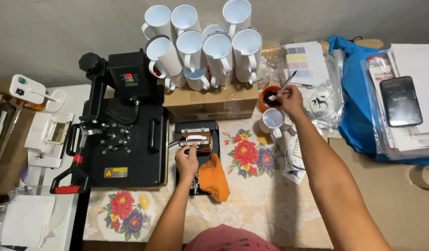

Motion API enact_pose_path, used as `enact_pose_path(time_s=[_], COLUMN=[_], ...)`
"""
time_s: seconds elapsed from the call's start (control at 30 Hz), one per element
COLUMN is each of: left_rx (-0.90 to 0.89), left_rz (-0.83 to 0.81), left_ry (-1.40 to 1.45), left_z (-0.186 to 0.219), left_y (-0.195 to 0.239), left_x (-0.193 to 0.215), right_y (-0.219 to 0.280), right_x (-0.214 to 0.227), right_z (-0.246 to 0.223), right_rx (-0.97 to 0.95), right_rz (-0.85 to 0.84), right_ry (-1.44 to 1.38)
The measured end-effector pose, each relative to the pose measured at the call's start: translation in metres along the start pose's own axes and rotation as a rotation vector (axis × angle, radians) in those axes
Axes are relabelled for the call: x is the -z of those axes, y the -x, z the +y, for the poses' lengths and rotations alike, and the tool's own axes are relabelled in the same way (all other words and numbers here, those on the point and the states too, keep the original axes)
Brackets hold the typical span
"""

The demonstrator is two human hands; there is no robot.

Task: The person adjusts a mug heat press machine and then packs printed stickers into a plastic bag.

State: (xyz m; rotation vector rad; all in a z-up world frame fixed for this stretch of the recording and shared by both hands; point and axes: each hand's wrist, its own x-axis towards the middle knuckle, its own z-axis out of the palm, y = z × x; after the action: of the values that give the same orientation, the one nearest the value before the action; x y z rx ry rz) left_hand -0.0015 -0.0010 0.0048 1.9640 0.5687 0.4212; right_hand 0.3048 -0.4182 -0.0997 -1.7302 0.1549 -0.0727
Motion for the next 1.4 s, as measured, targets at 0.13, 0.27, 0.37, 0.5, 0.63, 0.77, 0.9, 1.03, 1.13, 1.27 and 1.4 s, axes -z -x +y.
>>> enact_pose_path(time_s=[0.13,0.27,0.37,0.5,0.63,0.77,0.9,1.03,1.13,1.27,1.4], left_rx=[0.020,0.033,0.044,0.036,0.044,0.037,-0.007,-0.037,-0.046,-0.041,-0.037], left_rz=[-0.001,-0.012,-0.025,-0.032,-0.034,-0.032,-0.032,-0.013,-0.013,-0.019,0.001], left_ry=[0.016,0.024,0.024,0.034,0.041,0.024,0.033,0.023,0.013,0.016,0.018], left_z=[0.007,0.007,0.008,0.012,0.014,0.014,0.012,-0.003,-0.002,-0.005,0.004], left_y=[0.005,0.006,0.008,0.008,0.009,0.008,0.006,-0.001,0.001,-0.003,-0.005], left_x=[0.004,0.005,0.006,0.008,0.008,0.007,0.006,-0.001,-0.001,-0.005,-0.006], right_y=[-0.007,0.010,-0.009,-0.019,-0.006,0.011,0.083,0.194,0.280,0.368,0.399], right_x=[-0.021,-0.030,-0.035,-0.036,-0.028,-0.011,0.002,-0.016,-0.051,-0.099,-0.143], right_z=[-0.002,-0.042,-0.012,-0.009,-0.033,-0.031,-0.084,-0.096,-0.084,-0.113,-0.119], right_rx=[-0.100,-0.095,-0.088,-0.124,-0.142,-0.142,0.046,0.440,0.362,0.435,0.758], right_rz=[-0.036,-0.104,-0.225,-0.360,-0.349,-0.237,0.027,0.202,-0.054,-0.576,-0.772], right_ry=[0.121,0.436,0.606,0.676,0.657,0.614,0.313,0.301,0.305,0.488,0.740])
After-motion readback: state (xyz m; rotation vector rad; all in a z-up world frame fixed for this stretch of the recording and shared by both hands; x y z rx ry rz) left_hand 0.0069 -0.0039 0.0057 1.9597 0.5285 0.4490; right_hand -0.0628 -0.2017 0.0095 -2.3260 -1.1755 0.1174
